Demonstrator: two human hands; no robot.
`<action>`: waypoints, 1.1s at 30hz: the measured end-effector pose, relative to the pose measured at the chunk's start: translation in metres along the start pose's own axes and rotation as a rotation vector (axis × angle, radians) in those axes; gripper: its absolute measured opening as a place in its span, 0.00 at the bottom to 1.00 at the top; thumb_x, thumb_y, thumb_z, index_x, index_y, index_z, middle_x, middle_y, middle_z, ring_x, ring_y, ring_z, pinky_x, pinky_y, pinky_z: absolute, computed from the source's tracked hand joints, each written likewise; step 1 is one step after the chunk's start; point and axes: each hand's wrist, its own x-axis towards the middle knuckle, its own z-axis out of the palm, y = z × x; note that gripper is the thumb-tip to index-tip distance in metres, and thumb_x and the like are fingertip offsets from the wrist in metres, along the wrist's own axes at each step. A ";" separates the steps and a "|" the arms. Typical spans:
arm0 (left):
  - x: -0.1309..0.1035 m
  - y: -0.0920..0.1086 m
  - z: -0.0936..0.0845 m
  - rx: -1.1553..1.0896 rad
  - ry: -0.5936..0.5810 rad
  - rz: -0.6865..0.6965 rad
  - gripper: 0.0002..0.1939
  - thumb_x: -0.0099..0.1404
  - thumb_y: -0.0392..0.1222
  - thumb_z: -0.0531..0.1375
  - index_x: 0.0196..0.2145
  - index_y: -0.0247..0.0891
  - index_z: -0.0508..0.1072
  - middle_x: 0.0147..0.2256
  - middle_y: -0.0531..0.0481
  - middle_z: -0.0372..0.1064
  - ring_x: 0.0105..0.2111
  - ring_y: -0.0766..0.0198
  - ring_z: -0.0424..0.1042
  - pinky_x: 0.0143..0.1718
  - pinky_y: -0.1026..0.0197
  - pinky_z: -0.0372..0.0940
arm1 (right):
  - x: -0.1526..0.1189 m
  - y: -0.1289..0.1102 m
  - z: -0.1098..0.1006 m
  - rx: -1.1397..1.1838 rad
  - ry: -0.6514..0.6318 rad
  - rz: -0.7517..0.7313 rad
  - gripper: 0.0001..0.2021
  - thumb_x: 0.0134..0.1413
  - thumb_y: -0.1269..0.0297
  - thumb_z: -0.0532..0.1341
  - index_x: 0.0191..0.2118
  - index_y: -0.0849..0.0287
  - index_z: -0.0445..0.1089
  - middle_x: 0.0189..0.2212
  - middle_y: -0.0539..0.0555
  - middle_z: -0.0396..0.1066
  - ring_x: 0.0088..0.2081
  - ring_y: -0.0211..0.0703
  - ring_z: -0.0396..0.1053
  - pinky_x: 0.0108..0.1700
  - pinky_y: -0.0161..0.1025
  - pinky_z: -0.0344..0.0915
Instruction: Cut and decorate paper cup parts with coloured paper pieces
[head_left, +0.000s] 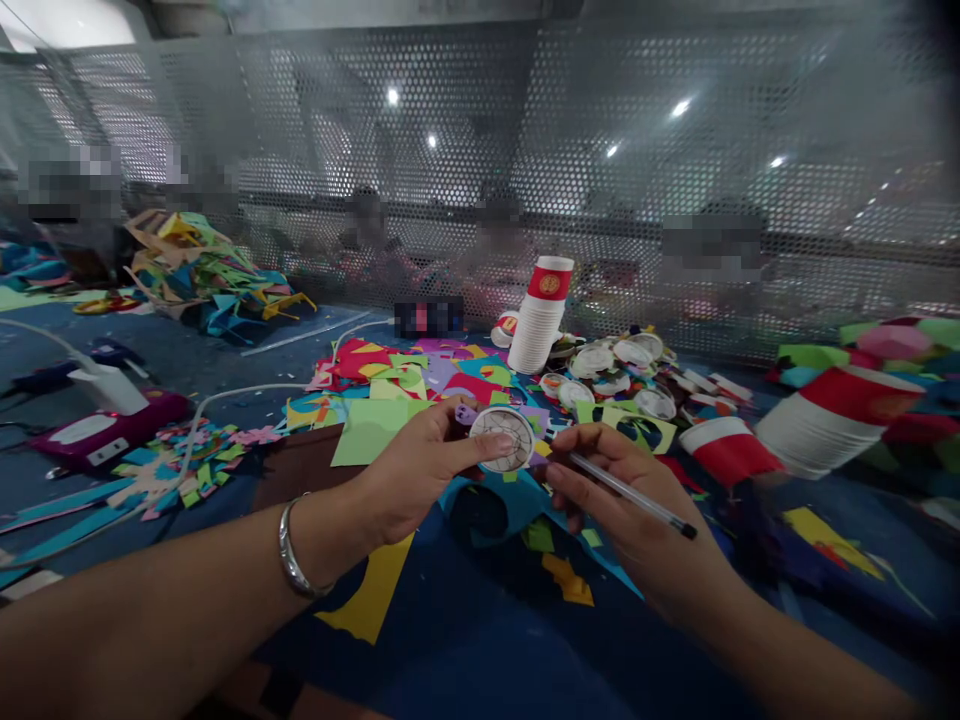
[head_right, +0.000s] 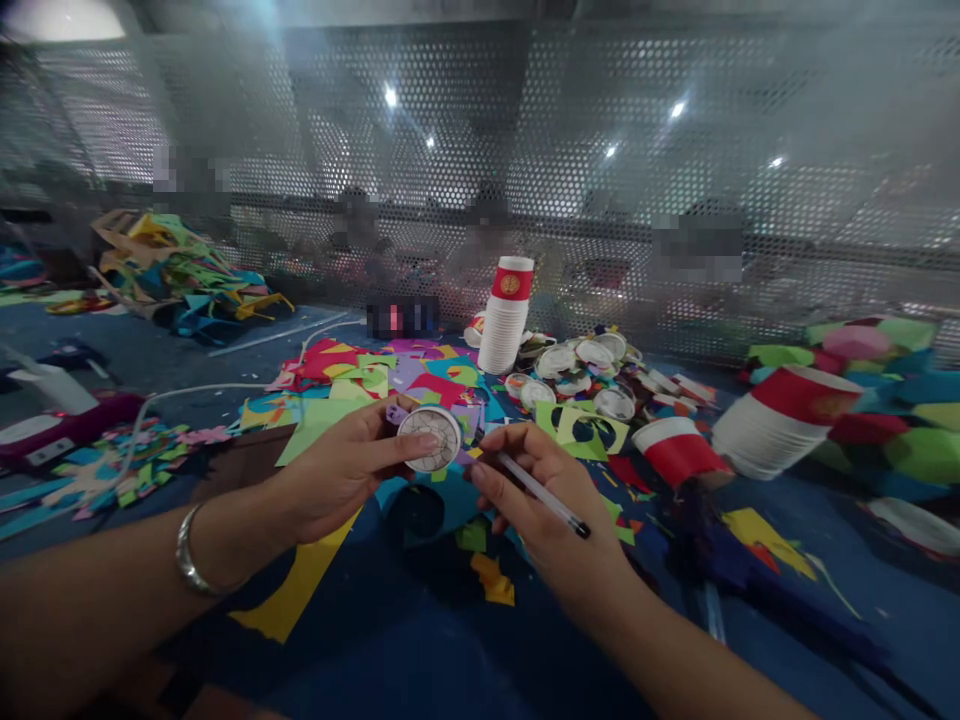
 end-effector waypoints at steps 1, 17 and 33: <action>0.000 0.000 0.000 0.003 -0.013 0.001 0.14 0.59 0.43 0.71 0.39 0.37 0.73 0.36 0.51 0.74 0.35 0.67 0.70 0.35 0.64 0.61 | 0.000 0.000 0.000 0.000 0.006 -0.004 0.19 0.56 0.53 0.71 0.46 0.56 0.66 0.32 0.49 0.72 0.29 0.37 0.69 0.25 0.29 0.68; 0.000 0.001 -0.001 0.043 -0.055 0.011 0.15 0.59 0.43 0.71 0.38 0.36 0.72 0.36 0.51 0.73 0.34 0.67 0.69 0.34 0.63 0.61 | 0.000 0.000 -0.002 -0.114 0.014 -0.020 0.18 0.58 0.52 0.69 0.46 0.54 0.66 0.33 0.49 0.73 0.30 0.38 0.70 0.25 0.31 0.69; 0.000 0.002 -0.003 0.012 -0.026 0.006 0.14 0.61 0.41 0.69 0.39 0.37 0.68 0.35 0.53 0.72 0.33 0.69 0.69 0.33 0.65 0.62 | -0.001 -0.005 -0.006 -0.470 -0.040 -0.157 0.17 0.70 0.45 0.54 0.41 0.53 0.69 0.29 0.48 0.72 0.30 0.40 0.69 0.31 0.36 0.65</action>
